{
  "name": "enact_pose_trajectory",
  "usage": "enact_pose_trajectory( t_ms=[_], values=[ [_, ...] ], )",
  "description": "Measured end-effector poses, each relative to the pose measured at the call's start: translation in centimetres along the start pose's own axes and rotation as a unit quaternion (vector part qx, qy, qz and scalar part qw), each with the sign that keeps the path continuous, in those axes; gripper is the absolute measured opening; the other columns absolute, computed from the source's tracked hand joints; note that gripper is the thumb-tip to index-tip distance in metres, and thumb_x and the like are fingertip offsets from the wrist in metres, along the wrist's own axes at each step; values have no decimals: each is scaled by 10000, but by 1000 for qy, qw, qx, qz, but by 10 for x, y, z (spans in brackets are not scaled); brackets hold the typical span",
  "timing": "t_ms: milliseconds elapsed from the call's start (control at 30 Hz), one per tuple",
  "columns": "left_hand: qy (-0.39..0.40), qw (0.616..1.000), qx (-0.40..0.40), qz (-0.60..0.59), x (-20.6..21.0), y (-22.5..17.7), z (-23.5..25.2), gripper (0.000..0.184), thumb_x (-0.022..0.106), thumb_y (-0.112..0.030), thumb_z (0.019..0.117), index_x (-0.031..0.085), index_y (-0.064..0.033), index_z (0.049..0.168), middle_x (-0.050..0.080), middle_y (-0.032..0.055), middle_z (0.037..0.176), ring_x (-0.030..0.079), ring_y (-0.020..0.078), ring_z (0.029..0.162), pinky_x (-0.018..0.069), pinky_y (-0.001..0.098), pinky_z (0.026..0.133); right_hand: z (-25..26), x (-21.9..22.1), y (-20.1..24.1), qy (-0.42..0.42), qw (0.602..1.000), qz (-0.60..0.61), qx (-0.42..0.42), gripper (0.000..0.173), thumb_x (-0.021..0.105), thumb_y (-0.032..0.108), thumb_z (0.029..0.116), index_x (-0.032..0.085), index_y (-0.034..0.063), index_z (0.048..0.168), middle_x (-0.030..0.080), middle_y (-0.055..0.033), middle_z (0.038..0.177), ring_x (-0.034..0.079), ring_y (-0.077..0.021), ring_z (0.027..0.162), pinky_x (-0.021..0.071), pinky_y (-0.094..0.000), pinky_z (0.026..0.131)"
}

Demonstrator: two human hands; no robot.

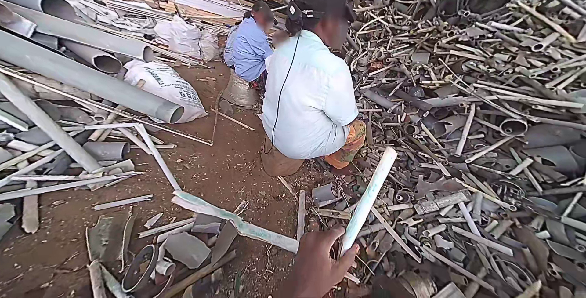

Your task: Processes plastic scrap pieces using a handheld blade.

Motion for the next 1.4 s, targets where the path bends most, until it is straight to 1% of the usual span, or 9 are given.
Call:
enact_pose_trajectory(
  t_ms=[233,333,433,600,733,933,1033,1200,1400],
  values=[
    [46,996,-28,69,8,13,-2,383,682,-362,894,753,-28,1067,708,96,714,689,244,592,568,441,552,-16,-74,-43,-232,966,110,27,407,415,237,1103,586,23,1404,675,-300,1191,639,-496,1134,466,-673,970],
    [115,986,-71,95,20,25,-7,423,674,-351,932,727,-12,1181,714,149,754,707,336,664,570,537,628,-84,-131,-39,-538,829,138,-62,405,367,208,1065,656,-76,1081,635,-187,692,647,-362,599,514,-554,570],
    [171,972,-91,132,35,28,-11,373,709,-332,919,747,-57,1167,717,165,754,707,366,672,564,556,636,-115,-139,-18,-629,756,154,-89,486,323,301,1085,641,-58,1004,545,-71,582,567,-227,471,482,-428,466],
    [308,925,-150,164,58,34,-24,342,629,-334,992,732,-124,1241,751,184,966,720,396,943,540,586,843,-82,-103,30,-527,847,44,-57,432,383,301,1077,673,-19,1043,599,-173,606,661,-419,578,502,-557,500],
    [313,928,-123,163,60,36,-26,325,594,-316,1012,760,-64,1133,752,187,948,727,385,926,540,560,839,-61,-69,59,-421,891,1,-168,441,426,333,1061,706,-7,1041,634,-174,655,683,-406,617,534,-557,530],
    [315,934,-118,118,61,30,-28,328,596,-321,1005,760,-67,1133,749,181,917,724,372,890,535,557,796,-85,-106,10,-532,835,89,-106,519,402,369,1057,654,-83,1018,560,-155,572,592,-358,486,468,-543,456],
    [264,958,-80,77,59,18,-27,316,651,-321,974,780,-57,1092,758,161,888,736,343,842,557,539,775,-75,-99,-13,-456,799,378,-106,459,591,331,977,532,-4,1286,621,5,710,543,-78,438,489,-262,396],
    [166,986,20,14,65,-6,-41,289,729,-306,905,784,-35,989,736,105,751,724,245,671,581,444,623,-65,-87,19,-325,741,546,-215,299,719,162,858,613,55,1117,760,-23,859,605,-73,447,502,-215,383],
    [112,993,10,-35,64,16,-38,329,623,-421,994,764,-178,1164,735,-4,1167,669,160,1100,511,444,970,-98,-109,17,-431,700,502,-269,128,626,187,957,630,100,1050,712,57,739,561,-27,433,489,-186,386]
  ],
)
Point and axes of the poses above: each hand's wrist, its own z-axis towards the middle knuckle, its own x-axis out of the palm, y = z × x, the point moved 10 cm from there along z, towards the middle knuckle
